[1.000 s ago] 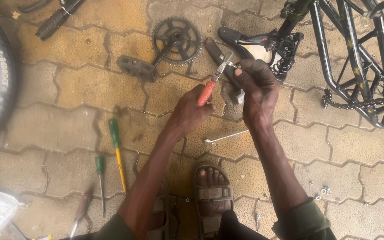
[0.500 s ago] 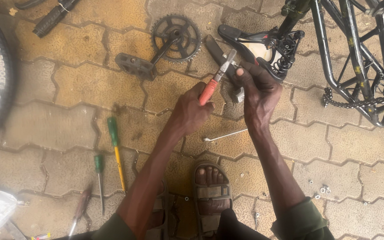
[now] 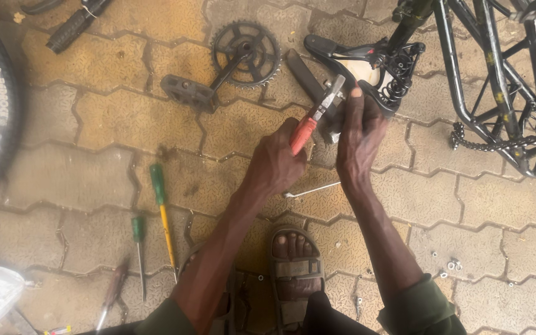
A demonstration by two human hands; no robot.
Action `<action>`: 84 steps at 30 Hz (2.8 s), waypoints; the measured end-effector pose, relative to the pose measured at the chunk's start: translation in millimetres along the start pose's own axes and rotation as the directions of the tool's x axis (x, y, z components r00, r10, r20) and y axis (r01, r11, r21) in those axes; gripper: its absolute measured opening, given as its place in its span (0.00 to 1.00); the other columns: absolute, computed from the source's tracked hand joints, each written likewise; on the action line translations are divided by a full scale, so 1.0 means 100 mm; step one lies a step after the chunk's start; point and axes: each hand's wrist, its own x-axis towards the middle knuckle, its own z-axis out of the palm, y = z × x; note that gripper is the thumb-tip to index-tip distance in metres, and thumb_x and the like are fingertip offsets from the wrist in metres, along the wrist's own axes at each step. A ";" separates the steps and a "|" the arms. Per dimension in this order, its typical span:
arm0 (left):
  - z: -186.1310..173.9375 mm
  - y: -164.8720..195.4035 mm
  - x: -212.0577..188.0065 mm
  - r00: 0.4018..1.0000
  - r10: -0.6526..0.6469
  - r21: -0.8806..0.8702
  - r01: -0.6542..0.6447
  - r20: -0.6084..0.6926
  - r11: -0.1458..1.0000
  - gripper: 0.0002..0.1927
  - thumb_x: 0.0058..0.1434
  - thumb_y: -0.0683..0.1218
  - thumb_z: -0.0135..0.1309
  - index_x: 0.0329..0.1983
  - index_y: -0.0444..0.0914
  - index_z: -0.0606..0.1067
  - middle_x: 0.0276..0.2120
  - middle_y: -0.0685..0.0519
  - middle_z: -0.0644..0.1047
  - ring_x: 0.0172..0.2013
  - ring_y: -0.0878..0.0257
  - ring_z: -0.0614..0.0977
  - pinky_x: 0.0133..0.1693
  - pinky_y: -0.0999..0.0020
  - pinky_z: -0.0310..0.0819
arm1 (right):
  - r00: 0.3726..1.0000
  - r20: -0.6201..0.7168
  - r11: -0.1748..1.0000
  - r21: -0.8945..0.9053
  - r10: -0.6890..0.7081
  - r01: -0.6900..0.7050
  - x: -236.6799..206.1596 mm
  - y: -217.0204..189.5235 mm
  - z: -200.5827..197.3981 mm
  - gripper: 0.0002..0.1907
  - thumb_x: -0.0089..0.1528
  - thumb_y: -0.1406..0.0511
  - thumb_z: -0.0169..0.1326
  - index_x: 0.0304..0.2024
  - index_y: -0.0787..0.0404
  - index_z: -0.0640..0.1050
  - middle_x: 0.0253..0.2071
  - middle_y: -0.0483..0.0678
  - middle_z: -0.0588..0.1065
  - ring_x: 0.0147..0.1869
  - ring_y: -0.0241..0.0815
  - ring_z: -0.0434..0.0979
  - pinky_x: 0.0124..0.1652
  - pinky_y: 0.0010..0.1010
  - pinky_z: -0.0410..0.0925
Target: The person sits on the ground beside an upside-down bicycle and uses a spanner to loosen the crank and bottom bracket. They remove the crank arm, work on small parts on the ground with pliers and a hammer, and then reattach and tighten components on the frame.
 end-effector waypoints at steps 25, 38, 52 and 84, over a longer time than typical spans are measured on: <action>-0.33 -0.03 -0.08 0.991 -0.132 -0.405 0.108 -0.033 0.908 0.14 0.60 0.41 0.55 0.50 0.36 0.74 0.31 0.52 0.74 0.30 0.63 0.77 0.33 0.63 0.75 | 0.936 -0.036 0.574 -0.782 0.349 -0.244 -0.80 0.83 -1.17 0.22 0.70 0.54 0.52 0.27 0.61 0.80 0.18 0.48 0.76 0.18 0.38 0.71 0.16 0.28 0.62; -0.27 -0.06 -0.08 0.995 -0.097 -0.488 0.080 -0.009 0.869 0.06 0.57 0.41 0.57 0.36 0.39 0.72 0.24 0.56 0.72 0.25 0.67 0.74 0.29 0.66 0.69 | 0.864 0.209 0.844 0.202 0.458 -0.496 -0.70 0.35 -0.70 0.13 0.67 0.69 0.50 0.54 0.67 0.77 0.44 0.56 0.80 0.45 0.43 0.81 0.46 0.34 0.77; -0.41 0.03 -0.11 0.971 -0.129 -0.417 0.204 0.201 0.886 0.07 0.54 0.41 0.57 0.34 0.42 0.71 0.24 0.58 0.70 0.24 0.68 0.72 0.28 0.67 0.68 | 0.886 0.334 0.889 0.215 0.321 -0.403 -0.44 -0.14 -0.58 0.11 0.71 0.70 0.52 0.53 0.63 0.81 0.42 0.53 0.81 0.42 0.39 0.78 0.41 0.30 0.72; -0.60 -0.01 -0.17 0.943 -0.203 -0.131 0.244 0.263 0.961 0.10 0.56 0.49 0.59 0.38 0.42 0.73 0.29 0.54 0.75 0.28 0.66 0.75 0.32 0.66 0.68 | 0.791 0.592 0.988 -0.073 0.155 -0.139 0.11 -0.11 -0.36 0.08 0.68 0.63 0.54 0.46 0.60 0.79 0.32 0.46 0.79 0.36 0.33 0.78 0.38 0.26 0.75</action>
